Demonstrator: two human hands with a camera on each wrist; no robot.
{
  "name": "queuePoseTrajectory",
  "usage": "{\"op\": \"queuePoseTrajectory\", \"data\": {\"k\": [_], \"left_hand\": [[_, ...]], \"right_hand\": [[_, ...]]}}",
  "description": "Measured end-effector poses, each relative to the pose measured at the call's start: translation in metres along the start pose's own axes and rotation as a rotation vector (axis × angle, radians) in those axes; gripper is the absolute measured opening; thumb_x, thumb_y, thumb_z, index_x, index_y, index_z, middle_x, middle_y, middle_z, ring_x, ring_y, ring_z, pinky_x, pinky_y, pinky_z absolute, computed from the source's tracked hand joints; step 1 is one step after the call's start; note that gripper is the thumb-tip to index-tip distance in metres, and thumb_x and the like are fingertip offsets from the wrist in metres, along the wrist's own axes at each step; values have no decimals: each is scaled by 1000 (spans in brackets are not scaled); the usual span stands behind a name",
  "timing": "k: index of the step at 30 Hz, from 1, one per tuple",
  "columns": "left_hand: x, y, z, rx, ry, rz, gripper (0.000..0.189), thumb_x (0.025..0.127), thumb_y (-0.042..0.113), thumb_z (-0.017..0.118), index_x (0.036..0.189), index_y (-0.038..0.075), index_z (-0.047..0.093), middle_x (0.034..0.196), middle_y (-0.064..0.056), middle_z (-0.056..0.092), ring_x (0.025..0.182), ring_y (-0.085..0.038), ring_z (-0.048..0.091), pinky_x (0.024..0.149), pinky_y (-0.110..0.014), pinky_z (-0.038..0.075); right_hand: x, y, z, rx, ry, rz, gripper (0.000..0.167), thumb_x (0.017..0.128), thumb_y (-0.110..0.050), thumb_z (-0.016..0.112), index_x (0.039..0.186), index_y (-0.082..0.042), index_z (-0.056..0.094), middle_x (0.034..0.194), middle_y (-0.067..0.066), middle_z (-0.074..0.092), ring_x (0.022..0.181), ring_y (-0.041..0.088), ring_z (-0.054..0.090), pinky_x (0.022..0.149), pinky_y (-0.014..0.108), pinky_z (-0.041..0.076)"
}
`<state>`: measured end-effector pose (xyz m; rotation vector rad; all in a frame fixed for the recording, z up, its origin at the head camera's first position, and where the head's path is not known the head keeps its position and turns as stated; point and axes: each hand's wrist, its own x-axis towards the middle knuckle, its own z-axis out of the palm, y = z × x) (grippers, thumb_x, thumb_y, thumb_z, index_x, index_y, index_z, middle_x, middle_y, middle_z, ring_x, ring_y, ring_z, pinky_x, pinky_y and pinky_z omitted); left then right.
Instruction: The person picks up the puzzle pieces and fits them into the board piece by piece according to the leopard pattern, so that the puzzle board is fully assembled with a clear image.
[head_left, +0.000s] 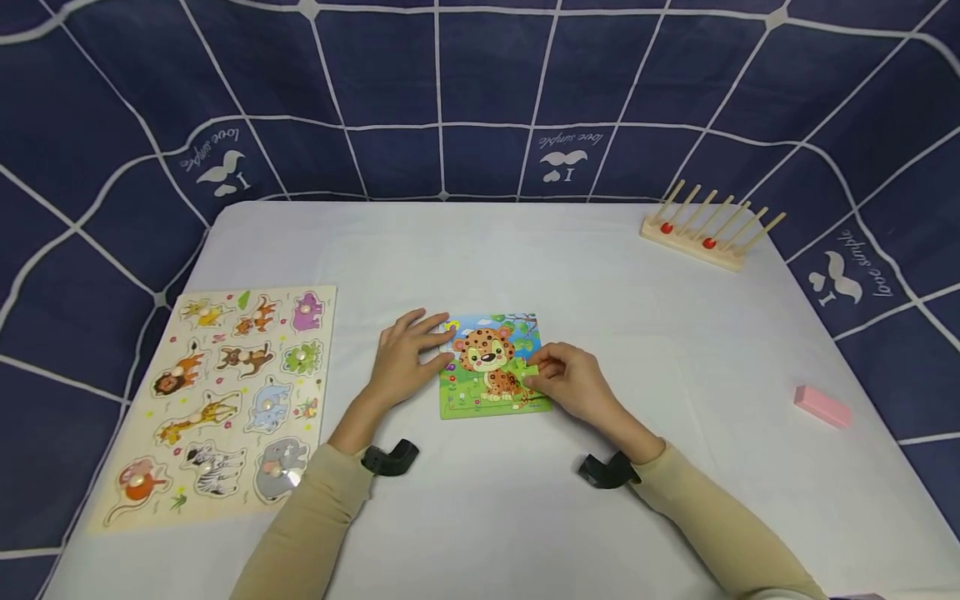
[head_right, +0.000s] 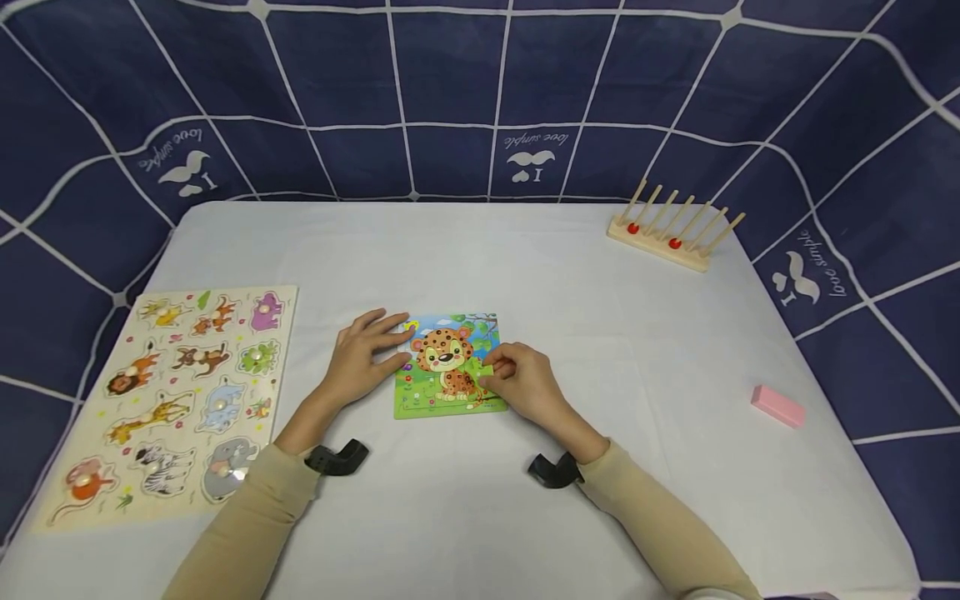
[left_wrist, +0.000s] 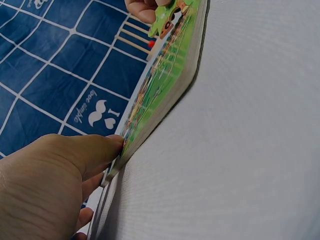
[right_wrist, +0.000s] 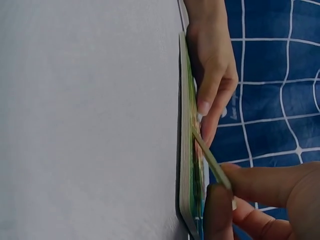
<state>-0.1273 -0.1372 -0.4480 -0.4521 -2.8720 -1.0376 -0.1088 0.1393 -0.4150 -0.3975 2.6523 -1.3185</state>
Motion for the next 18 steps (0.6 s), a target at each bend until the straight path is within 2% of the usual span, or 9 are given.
{"op": "queuePoseTrajectory", "data": {"k": [7,18], "left_hand": [[0,0,1,3,2,0,40,88,28,71,125,14,67,147,-2,52,145,-30,30,112,-53,23],[0,1,0,-2,1,0,40,88,27,71,125,14,67,147,-2,52,145,-30,30,112,-53,23]], "right_hand": [[-2,2,3,-98,59,-66,21,73,-5,83,91,-1,72,83,8,63,67,10,62,59,20,49],[-3,1,4,-165,54,-61,20,74,-10,84,89,-3,73,82,6,62,66,7,59,62,23,46]]}}
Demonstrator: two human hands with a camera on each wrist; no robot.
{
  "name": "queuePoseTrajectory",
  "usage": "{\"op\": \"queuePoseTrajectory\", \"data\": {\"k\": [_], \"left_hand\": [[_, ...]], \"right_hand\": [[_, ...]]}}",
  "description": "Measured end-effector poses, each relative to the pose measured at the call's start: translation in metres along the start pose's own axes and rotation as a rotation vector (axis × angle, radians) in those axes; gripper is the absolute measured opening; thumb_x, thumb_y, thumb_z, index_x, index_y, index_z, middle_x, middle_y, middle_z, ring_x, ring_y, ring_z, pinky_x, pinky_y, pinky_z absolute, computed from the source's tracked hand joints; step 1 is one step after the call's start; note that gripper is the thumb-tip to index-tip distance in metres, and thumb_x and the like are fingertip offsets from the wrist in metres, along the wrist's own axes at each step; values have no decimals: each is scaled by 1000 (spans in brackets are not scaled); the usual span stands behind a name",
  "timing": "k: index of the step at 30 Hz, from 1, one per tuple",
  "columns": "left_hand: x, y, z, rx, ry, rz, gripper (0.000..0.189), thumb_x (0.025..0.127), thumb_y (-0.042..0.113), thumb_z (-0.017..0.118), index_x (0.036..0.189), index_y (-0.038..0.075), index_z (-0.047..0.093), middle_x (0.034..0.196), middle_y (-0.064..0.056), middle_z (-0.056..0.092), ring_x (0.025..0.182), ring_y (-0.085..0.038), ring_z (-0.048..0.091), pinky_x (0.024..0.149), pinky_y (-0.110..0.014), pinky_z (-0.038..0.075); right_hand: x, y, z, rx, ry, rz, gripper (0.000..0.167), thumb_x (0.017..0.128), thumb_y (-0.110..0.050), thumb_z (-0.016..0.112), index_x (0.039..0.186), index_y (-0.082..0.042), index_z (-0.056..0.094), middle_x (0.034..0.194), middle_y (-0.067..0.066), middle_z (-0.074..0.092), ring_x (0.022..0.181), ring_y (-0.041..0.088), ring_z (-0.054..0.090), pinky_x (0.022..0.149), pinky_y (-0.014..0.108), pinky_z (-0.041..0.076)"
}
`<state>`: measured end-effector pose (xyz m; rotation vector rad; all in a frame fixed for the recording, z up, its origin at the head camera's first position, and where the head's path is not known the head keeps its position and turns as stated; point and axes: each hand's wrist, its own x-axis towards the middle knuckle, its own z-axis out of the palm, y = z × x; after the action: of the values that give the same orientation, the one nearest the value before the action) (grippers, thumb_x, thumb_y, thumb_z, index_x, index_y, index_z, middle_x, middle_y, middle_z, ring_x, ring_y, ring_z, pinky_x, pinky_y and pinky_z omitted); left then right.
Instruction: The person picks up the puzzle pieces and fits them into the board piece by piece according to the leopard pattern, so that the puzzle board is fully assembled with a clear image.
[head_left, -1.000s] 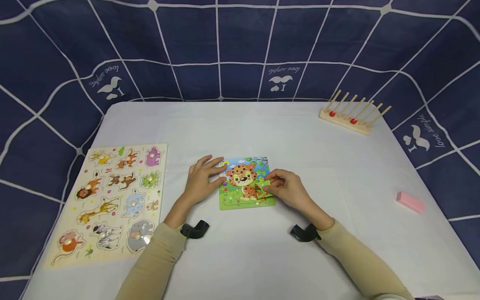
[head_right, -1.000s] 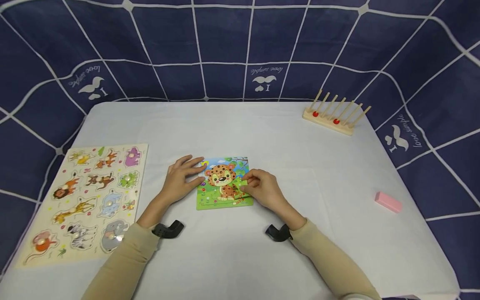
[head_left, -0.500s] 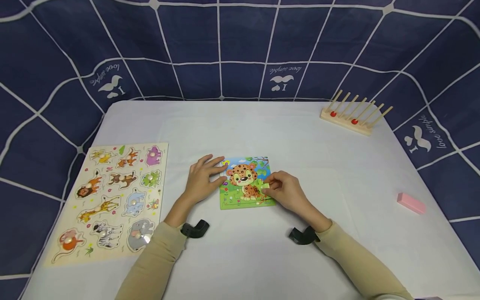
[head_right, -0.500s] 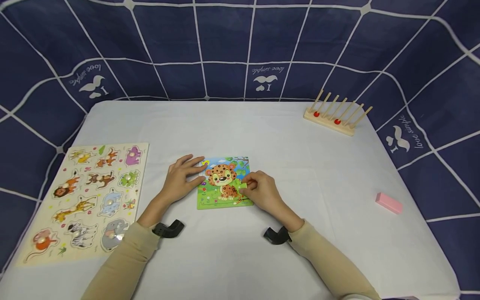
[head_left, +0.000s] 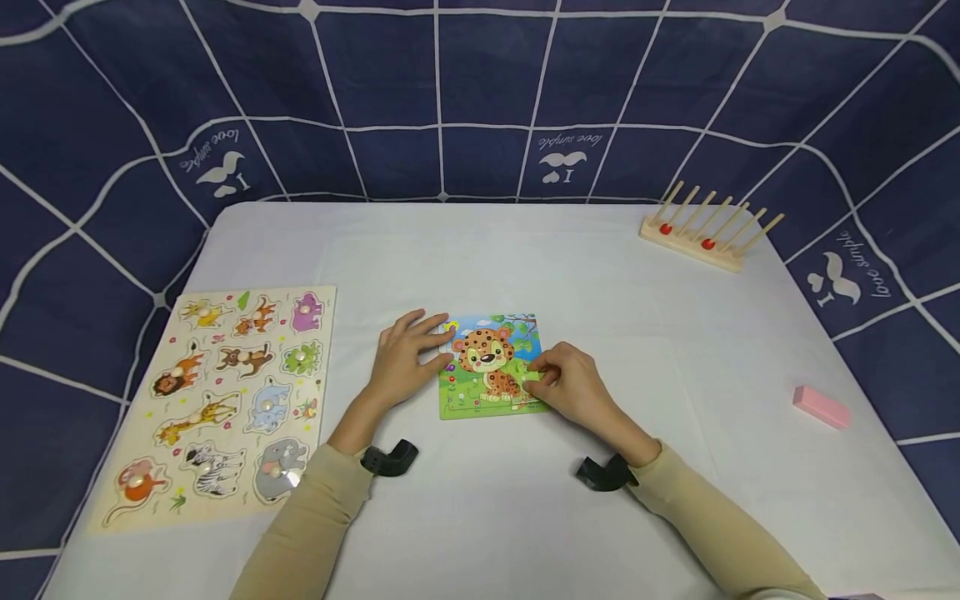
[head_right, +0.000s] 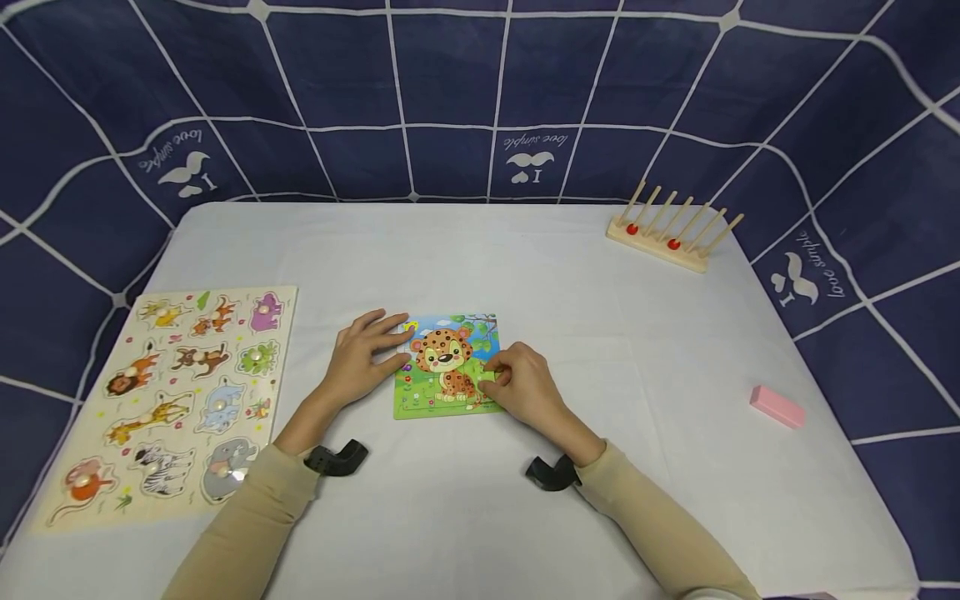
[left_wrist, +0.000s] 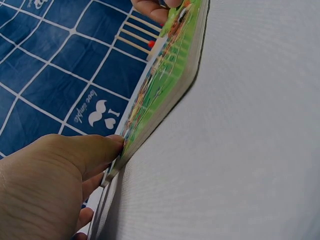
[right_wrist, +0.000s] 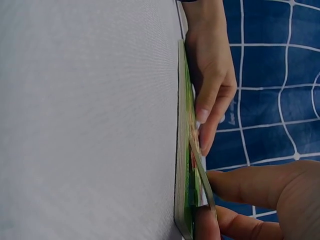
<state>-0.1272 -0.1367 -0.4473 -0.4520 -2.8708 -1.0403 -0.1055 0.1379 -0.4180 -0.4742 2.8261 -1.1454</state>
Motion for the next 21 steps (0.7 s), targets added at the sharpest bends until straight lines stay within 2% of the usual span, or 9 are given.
{"op": "queuePoseTrajectory", "data": {"k": [3,10,21], "left_hand": [[0,0,0,0,-2,-3,40,88,28,71,125,14,67,147,-2,52,145,-30,30,112,-53,23],[-1,0,-1,7,-4,-10,40,88,28,71,126,15,66,147,-1,52,145,-29,29,112,-52,23],[-2,1,-2,15,-8,-15,41,88,28,71,126,15,66,147,-2,51,145,-30,29,112,-51,23]], "right_hand": [[0,-1,-1,-10,-8,0,20,74,-11,84,89,-3,74,82,5,63,64,6,57,61,23,45],[1,0,1,-108,-21,-2,26,72,-17,86,92,-10,72,81,2,61,62,8,47,55,24,37],[0,0,3,-138,-61,-8,17,74,-20,83,87,-17,74,86,0,59,64,9,44,55,25,35]]}}
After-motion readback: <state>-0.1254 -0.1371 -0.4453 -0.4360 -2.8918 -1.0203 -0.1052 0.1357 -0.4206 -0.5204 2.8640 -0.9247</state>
